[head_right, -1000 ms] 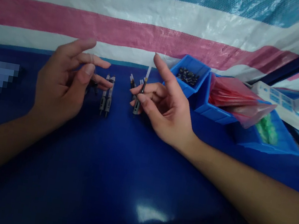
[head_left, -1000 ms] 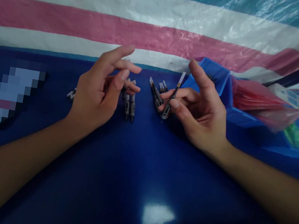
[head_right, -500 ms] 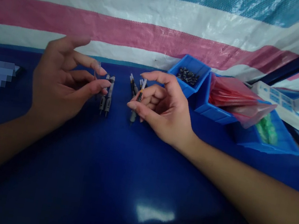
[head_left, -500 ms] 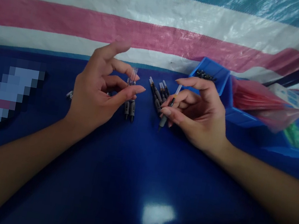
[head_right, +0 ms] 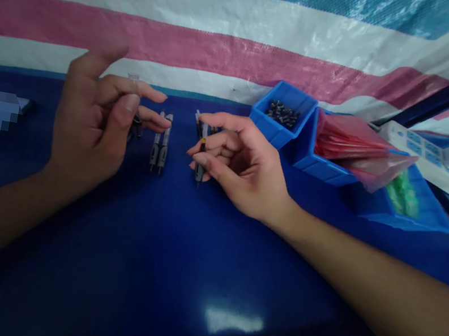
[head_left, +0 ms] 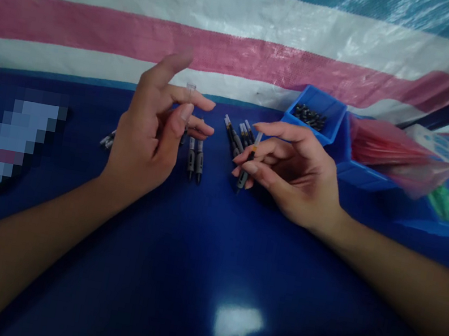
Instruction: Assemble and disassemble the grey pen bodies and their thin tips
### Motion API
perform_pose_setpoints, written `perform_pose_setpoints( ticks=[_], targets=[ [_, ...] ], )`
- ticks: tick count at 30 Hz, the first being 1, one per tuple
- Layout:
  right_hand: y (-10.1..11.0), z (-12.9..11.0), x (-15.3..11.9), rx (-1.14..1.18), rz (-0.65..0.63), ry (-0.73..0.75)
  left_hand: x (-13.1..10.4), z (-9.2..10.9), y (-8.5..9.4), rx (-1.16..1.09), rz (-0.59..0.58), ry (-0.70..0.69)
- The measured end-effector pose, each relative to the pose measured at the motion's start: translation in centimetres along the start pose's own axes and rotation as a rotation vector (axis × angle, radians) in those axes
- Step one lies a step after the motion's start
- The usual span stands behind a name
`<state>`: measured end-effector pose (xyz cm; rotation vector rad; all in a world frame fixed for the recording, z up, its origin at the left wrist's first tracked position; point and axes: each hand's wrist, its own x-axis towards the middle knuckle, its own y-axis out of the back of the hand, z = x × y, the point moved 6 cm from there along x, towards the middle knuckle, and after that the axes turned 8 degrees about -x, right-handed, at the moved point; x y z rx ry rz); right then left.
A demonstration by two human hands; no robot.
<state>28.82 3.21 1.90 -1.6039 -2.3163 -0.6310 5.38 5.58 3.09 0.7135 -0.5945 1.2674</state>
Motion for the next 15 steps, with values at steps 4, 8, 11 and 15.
perform_pose_setpoints(
  ticks=[4,8,11,15],
  targets=[
    [0.0,0.1,0.1,0.025,-0.008,-0.051,0.0,-0.4,0.2,0.030,0.046,-0.016],
    [0.3,0.4,0.1,0.031,0.032,-0.107,-0.1,-0.9,0.3,0.030,0.061,-0.064],
    [0.5,0.6,0.3,0.055,0.051,-0.134,-0.1,-0.8,0.3,0.045,0.071,-0.034],
    [0.5,1.0,0.4,0.102,0.067,-0.169,-0.1,-0.9,0.6,0.078,0.065,0.052]
  ],
)
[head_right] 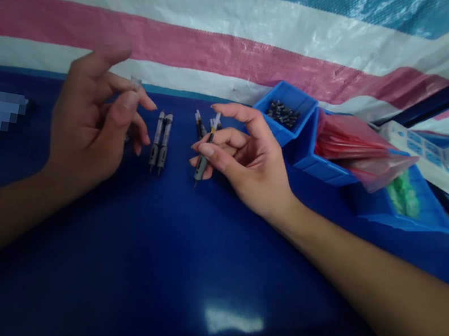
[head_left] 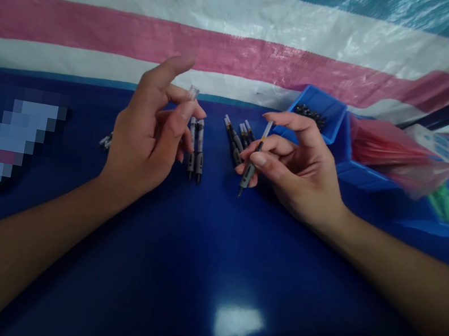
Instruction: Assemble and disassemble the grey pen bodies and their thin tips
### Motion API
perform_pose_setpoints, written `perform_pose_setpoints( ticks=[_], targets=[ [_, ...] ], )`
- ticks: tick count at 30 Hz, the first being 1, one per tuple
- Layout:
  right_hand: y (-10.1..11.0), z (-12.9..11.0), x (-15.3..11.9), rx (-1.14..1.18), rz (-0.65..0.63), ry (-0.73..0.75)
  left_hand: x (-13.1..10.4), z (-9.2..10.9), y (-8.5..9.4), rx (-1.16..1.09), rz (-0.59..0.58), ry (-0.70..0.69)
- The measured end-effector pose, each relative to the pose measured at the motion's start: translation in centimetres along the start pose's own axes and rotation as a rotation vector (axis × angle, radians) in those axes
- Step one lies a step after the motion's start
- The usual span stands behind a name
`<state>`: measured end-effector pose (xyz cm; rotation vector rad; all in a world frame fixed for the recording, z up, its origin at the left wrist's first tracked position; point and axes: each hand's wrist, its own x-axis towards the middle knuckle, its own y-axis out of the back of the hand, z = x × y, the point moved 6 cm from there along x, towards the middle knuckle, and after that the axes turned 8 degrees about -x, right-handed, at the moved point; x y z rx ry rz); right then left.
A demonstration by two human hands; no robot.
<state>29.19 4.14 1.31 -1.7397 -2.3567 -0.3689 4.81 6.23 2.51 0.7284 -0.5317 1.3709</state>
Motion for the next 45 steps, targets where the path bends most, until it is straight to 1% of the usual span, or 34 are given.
perform_pose_setpoints(
  ticks=[3,6,8,9,10,13,17,19,20,21,22,23,24,25,26,27,29,31,32,33,34,35,36,38,40,41,43,45],
  targets=[
    [0.1,0.3,0.1,0.019,0.018,-0.012,0.2,0.0,0.2,-0.003,-0.010,-0.049],
    [0.4,0.8,0.2,0.022,0.024,-0.034,0.3,0.5,0.4,0.064,0.020,-0.170],
    [0.5,1.1,0.4,0.019,0.019,-0.041,0.4,0.5,0.5,0.095,0.045,-0.187],
    [0.6,1.2,0.4,0.019,0.012,-0.041,0.4,0.4,0.5,0.092,0.037,-0.164],
    [0.6,1.3,0.5,0.021,0.003,-0.042,0.5,0.0,0.6,0.087,0.040,-0.099],
    [0.8,1.6,0.7,0.031,-0.018,-0.039,0.4,0.4,0.6,0.109,0.030,-0.226],
    [0.9,1.8,0.7,0.020,-0.025,-0.029,0.4,-0.4,0.6,0.090,0.036,-0.182],
    [1.0,1.7,0.7,0.005,-0.022,-0.028,0.3,-0.3,0.5,0.072,0.034,-0.222],
    [1.1,1.7,0.7,-0.001,-0.021,-0.025,0.2,0.0,0.4,0.058,0.019,-0.271],
    [1.1,1.7,0.7,-0.008,-0.023,-0.024,0.2,0.1,0.4,0.045,0.038,-0.276],
    [1.1,1.6,0.6,-0.014,-0.024,-0.023,0.2,-0.2,0.2,0.053,0.006,-0.209],
    [1.1,1.6,0.6,-0.021,-0.027,-0.020,0.2,-0.3,0.3,0.047,0.023,-0.189],
    [1.1,1.6,0.6,-0.027,-0.029,-0.018,0.3,-0.7,0.3,0.052,0.013,-0.120],
    [1.1,1.6,0.6,-0.033,-0.034,-0.016,0.3,-0.7,0.4,0.040,0.020,-0.133],
    [1.0,1.5,0.5,-0.035,-0.043,-0.011,0.3,-0.7,0.3,0.024,-0.004,-0.164],
    [0.8,1.4,0.5,-0.032,-0.054,-0.002,0.3,-0.6,0.3,0.023,-0.007,-0.213],
    [0.4,1.0,0.4,-0.010,-0.065,0.037,0.4,-0.6,0.4,0.024,-0.007,-0.251],
    [0.2,0.4,0.2,0.000,-0.036,0.088,0.5,-0.4,0.5,0.018,0.003,-0.234],
    [0.2,0.0,0.0,-0.011,-0.001,0.118,0.4,-0.1,0.4,0.008,0.007,-0.215],
    [0.1,-0.2,-0.1,-0.034,0.029,0.120,0.4,0.0,0.3,0.004,0.007,-0.149],
    [0.1,-0.4,-0.2,-0.051,0.053,0.125,0.4,0.3,0.2,0.001,0.015,-0.128],
    [0.0,-0.6,-0.4,-0.064,0.070,0.126,0.3,0.3,0.1,-0.007,0.008,-0.059],
    [-0.1,-0.7,-0.5,-0.072,0.078,0.126,0.3,0.4,0.0,-0.026,0.011,-0.042],
    [-0.2,-0.9,-0.6,-0.085,0.091,0.136,0.3,0.4,-0.1,-0.060,0.009,-0.063],
    [0.0,-0.9,-0.6,-0.109,0.115,0.149,0.3,0.4,0.0,-0.089,0.019,-0.203],
    [0.1,-0.9,-0.5,-0.126,0.130,0.154,0.3,0.0,-0.1,-0.088,-0.009,-0.197],
    [0.4,-0.7,-0.4,-0.160,0.155,0.157,0.4,-0.3,-0.1,-0.098,-0.009,-0.212],
    [0.7,-0.4,-0.4,-0.186,0.169,0.156,0.4,-0.2,-0.1,-0.099,0.015,-0.159]
  ],
)
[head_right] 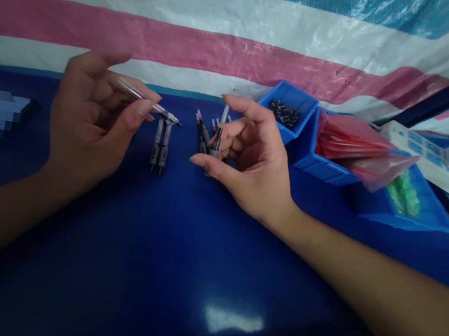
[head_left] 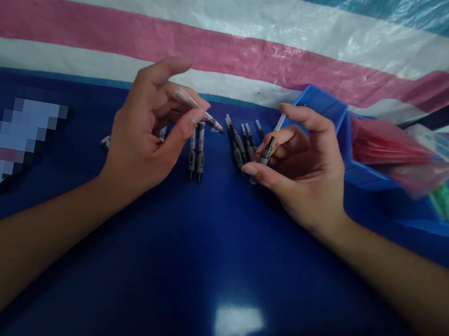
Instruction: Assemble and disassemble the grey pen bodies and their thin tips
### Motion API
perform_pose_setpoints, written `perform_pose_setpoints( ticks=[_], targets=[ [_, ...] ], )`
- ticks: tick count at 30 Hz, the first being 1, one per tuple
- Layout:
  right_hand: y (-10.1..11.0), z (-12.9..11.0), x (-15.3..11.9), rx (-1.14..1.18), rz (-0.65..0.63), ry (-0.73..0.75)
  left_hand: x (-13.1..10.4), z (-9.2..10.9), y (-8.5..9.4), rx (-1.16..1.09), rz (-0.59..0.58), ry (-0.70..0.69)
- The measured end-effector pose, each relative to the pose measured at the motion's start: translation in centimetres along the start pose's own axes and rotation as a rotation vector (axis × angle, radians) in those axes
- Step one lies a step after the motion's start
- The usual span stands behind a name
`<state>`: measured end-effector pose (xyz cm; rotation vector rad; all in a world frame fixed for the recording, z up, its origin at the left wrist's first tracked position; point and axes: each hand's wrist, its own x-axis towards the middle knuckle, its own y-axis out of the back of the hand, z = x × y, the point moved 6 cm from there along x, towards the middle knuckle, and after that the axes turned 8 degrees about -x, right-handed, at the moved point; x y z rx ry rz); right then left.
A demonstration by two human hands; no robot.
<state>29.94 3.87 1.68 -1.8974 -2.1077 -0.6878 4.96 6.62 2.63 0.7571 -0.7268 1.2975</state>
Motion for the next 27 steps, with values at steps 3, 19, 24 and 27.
perform_pose_setpoints(
  ticks=[3,19,24,27],
  targets=[
    [0.0,0.2,0.0,0.003,-0.015,0.011,0.0,0.7,-0.2,-0.003,0.064,0.130],
    [-0.5,0.1,0.0,0.094,-0.113,-0.033,-0.1,-0.3,0.6,0.076,-0.008,0.034],
    [-0.4,0.3,-0.1,0.100,-0.083,-0.034,-0.1,0.2,0.3,0.100,-0.020,0.033],
    [0.0,0.6,-0.1,0.055,-0.058,-0.030,-0.1,0.4,0.3,0.119,-0.008,0.083]
  ],
)
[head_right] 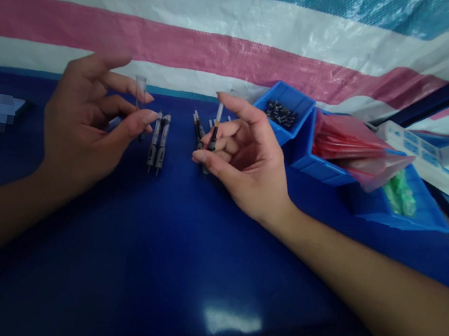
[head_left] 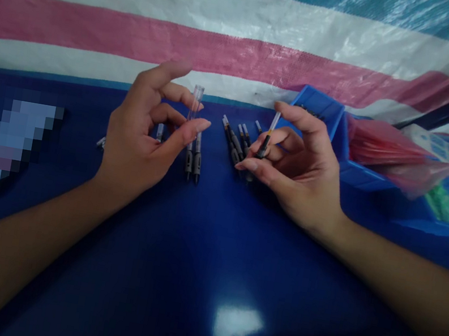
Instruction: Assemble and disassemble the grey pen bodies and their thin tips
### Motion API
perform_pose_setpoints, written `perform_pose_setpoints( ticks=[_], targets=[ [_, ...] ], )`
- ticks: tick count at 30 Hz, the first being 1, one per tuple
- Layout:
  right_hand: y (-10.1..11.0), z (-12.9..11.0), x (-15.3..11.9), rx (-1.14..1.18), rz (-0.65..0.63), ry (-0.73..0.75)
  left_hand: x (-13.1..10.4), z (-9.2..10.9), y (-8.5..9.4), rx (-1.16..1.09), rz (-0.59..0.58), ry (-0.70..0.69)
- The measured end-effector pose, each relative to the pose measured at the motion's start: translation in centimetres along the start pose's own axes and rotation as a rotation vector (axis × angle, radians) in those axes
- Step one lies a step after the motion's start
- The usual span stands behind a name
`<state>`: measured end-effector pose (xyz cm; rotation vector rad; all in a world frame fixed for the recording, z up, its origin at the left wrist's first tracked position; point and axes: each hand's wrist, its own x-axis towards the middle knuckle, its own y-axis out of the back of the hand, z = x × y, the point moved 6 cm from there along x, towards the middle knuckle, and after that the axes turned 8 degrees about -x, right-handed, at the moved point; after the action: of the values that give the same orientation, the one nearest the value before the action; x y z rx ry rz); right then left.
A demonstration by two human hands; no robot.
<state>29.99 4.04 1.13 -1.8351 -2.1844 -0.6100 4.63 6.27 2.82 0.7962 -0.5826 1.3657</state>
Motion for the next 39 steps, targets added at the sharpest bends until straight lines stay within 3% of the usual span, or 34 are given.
perform_pose_setpoints(
  ticks=[4,15,21,25,31,39],
  targets=[
    [0.0,0.0,0.0,0.012,-0.015,0.005,-0.1,0.6,-0.2,0.046,0.014,0.153],
    [-1.0,-1.1,-0.2,0.130,-0.063,-0.059,-0.3,1.2,0.0,0.126,0.005,0.186],
    [-0.1,-0.9,-0.2,-0.008,0.030,0.001,1.0,2.2,1.3,0.235,0.086,0.252],
    [-0.1,-0.4,-0.2,-0.027,0.005,-0.026,2.7,2.7,3.0,0.369,0.099,0.254],
    [-0.5,-0.5,-0.4,-0.028,-0.063,-0.022,3.0,1.1,3.3,0.560,-0.092,0.413],
    [-0.9,-0.8,-0.6,-0.058,-0.127,0.010,2.6,-1.4,1.4,0.700,-0.253,0.436]
  ],
)
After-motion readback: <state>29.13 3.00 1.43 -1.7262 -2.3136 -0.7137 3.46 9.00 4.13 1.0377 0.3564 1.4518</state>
